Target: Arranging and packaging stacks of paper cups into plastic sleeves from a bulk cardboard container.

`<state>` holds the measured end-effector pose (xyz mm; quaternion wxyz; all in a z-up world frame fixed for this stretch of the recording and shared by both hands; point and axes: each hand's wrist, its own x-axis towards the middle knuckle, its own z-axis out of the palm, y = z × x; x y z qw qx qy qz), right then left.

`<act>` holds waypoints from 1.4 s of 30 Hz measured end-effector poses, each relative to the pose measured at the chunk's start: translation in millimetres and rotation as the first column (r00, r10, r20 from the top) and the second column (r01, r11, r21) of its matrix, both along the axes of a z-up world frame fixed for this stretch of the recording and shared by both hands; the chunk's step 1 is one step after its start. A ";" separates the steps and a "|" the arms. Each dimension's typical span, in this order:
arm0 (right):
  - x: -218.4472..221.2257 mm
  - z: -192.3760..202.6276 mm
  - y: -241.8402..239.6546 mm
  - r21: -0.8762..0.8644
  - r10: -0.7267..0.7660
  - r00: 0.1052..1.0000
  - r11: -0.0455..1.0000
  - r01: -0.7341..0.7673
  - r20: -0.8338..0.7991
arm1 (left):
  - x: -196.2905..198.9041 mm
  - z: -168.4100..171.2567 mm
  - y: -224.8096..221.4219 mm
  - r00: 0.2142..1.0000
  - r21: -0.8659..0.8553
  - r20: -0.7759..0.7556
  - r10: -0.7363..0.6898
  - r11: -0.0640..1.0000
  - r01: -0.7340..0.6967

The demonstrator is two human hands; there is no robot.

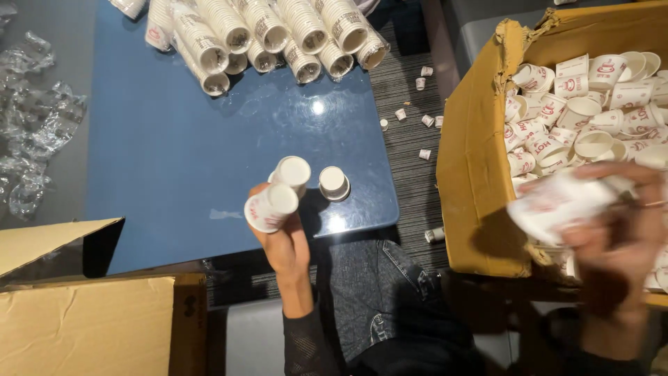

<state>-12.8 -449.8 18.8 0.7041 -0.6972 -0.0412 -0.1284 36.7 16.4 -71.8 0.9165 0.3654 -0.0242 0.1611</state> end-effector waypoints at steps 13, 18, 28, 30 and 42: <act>47.5 -45.3 302.6 -0.511 0.087 0.914 0.848 0.140 0.395 | 48.1 -101.8 27.5 0.996 -0.446 -0.076 -0.042 0.895 0.004; 54.8 -79.5 304.9 -0.525 0.089 0.959 0.848 0.069 0.270 | 46.0 -109.4 29.0 0.996 -0.397 -0.071 -0.057 0.918 0.024; 39.4 -53.1 319.2 -0.682 0.196 0.825 0.677 0.278 0.530 | 42.3 -140.1 37.7 0.958 -0.490 -0.139 -0.252 0.858 0.155; 36.1 -53.0 328.8 -0.690 0.259 0.812 0.688 0.226 0.524 | 39.8 -149.3 39.4 0.935 -0.502 -0.138 -0.326 0.837 0.218; 56.5 -39.8 313.4 -0.485 0.074 0.808 0.830 0.275 0.585 | 37.3 -82.0 24.4 0.957 -0.442 -0.019 -0.291 0.861 0.253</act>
